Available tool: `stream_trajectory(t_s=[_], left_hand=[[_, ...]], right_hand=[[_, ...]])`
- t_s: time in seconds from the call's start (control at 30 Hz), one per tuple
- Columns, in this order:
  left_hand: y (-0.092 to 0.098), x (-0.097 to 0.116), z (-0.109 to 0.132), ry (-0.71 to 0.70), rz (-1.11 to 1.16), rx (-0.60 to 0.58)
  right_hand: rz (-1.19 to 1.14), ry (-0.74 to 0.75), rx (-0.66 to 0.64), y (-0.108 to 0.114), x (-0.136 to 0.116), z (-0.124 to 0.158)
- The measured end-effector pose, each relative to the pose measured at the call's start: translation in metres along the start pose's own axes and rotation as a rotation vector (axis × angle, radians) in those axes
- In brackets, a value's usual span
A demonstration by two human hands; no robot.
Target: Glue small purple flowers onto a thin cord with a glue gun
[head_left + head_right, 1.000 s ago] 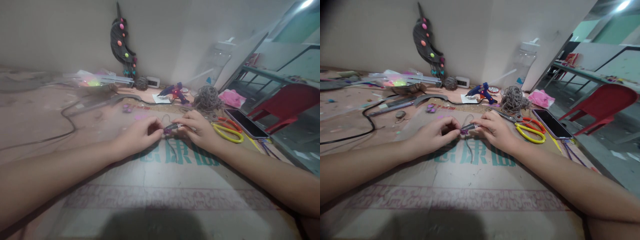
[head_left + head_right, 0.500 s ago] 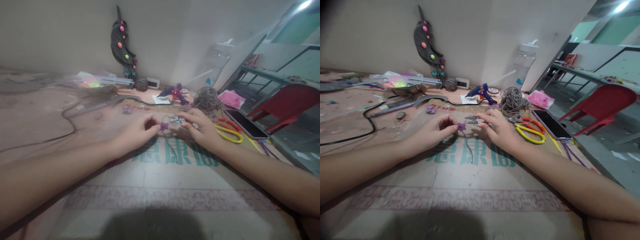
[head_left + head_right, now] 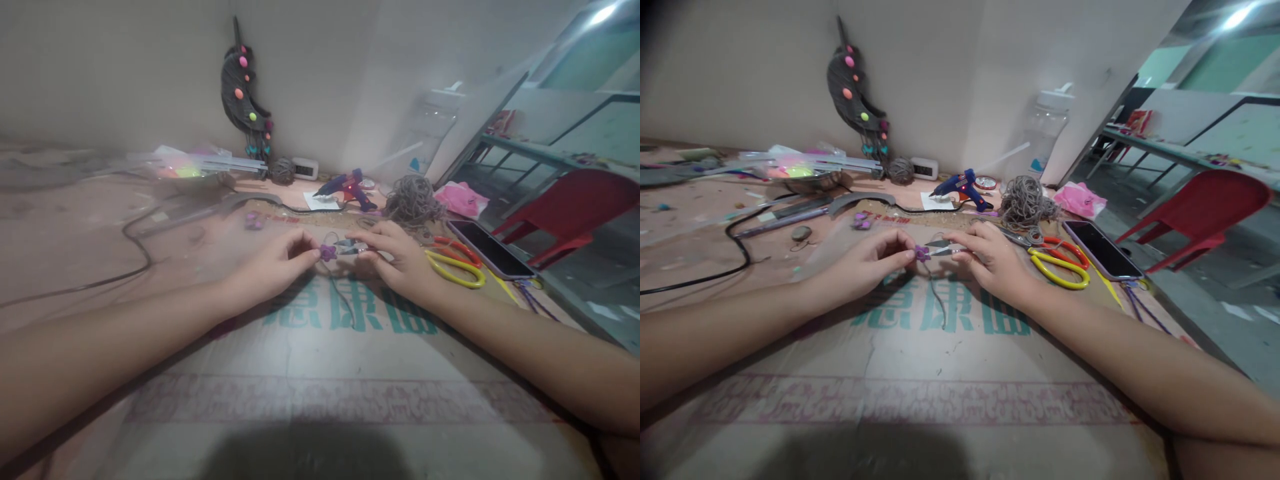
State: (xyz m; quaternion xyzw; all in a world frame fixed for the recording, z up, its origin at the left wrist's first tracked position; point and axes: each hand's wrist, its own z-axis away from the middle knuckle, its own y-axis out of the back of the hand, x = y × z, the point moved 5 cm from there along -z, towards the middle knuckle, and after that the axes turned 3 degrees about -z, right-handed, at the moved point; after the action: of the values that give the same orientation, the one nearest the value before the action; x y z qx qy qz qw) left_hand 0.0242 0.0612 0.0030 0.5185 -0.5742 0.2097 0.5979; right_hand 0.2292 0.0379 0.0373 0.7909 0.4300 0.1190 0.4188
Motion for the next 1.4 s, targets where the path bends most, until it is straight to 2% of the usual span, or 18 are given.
stream_trajectory(t_s=[0.37,0.63,0.83,1.23,1.4], left_hand=[[-0.0014,0.0039,0.0013,0.003,-0.002,-0.031],[-0.0021,0.0078,0.0018,0.020,-0.015,-0.035],[-0.0022,0.0075,0.0026,0.015,-0.019,-0.042],[0.0001,0.0053,0.0019,0.019,-0.061,-0.006],[-0.0007,0.0057,0.0028,0.024,-0.067,-0.029]], right_hand=[[-0.017,0.031,-0.005,0.0008,-0.0034,-0.0013],[-0.036,-0.027,-0.023,-0.0001,-0.0006,-0.0017],[-0.043,-0.008,0.005,0.0017,-0.0027,-0.0015],[-0.115,-0.120,0.054,0.0023,0.0018,0.0001],[-0.128,-0.141,0.004,0.0008,0.0018,-0.0001]])
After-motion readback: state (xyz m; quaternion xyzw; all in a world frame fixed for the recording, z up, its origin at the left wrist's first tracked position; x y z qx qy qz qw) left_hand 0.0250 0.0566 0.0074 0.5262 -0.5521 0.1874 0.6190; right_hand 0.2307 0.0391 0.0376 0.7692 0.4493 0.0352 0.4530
